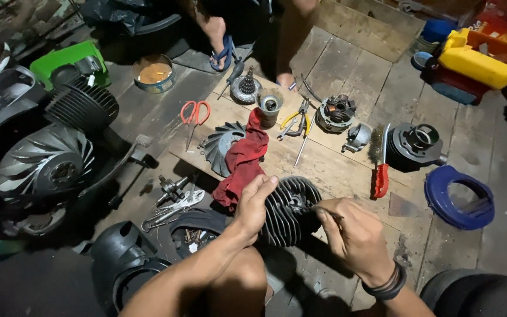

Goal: Cleaning debris from the cooling fins and holes of a motorcycle cylinder head using a metal pick.

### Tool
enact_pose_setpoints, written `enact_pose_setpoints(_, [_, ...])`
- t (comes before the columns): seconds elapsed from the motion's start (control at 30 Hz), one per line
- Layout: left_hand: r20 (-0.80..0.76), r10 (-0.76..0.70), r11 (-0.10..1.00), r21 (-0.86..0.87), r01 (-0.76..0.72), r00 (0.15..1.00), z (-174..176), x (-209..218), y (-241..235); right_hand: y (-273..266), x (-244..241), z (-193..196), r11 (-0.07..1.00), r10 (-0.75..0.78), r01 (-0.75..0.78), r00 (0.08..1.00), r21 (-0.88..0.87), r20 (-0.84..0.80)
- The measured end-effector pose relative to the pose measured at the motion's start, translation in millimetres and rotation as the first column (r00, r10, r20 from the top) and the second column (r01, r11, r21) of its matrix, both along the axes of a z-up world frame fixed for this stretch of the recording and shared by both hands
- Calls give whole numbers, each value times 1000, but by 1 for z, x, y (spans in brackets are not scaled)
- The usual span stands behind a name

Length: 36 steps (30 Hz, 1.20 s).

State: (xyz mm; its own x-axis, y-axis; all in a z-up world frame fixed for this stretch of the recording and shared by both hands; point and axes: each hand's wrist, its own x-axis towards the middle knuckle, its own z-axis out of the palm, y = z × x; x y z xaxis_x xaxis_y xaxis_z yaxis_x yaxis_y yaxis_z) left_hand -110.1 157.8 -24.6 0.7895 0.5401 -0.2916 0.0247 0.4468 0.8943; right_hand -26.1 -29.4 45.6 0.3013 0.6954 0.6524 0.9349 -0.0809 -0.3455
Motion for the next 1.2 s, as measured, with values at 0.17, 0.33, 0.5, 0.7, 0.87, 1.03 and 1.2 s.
enact_pose_setpoints(0.17, [2,-11,998,56,11,1000,-4,1,1,-3,2,10,1000,-3,3,1000,-7,-7])
enact_pose_setpoints(0.33, [22,4,1000,17,-4,1000,-3,1,0,-6,4,2,1000,-17,17,999,8,-27])
enact_pose_setpoints(0.5, [15,-9,1000,28,8,1000,-4,1,0,-11,14,-8,996,-89,89,996,11,-24])
enact_pose_setpoints(0.7, [30,0,1000,28,-1,1000,1,1,0,-10,12,-6,996,-88,88,996,32,6])
enact_pose_setpoints(0.87, [3,-15,999,42,15,1000,4,-1,0,-14,17,-14,993,-117,117,993,11,-24])
enact_pose_setpoints(1.03, [-16,6,1000,-6,-6,1000,4,-2,0,-15,17,-21,984,-180,181,983,3,-21])
enact_pose_setpoints(1.2, [37,26,998,-52,-24,999,2,-2,0,-20,31,-38,978,-170,157,981,135,91])
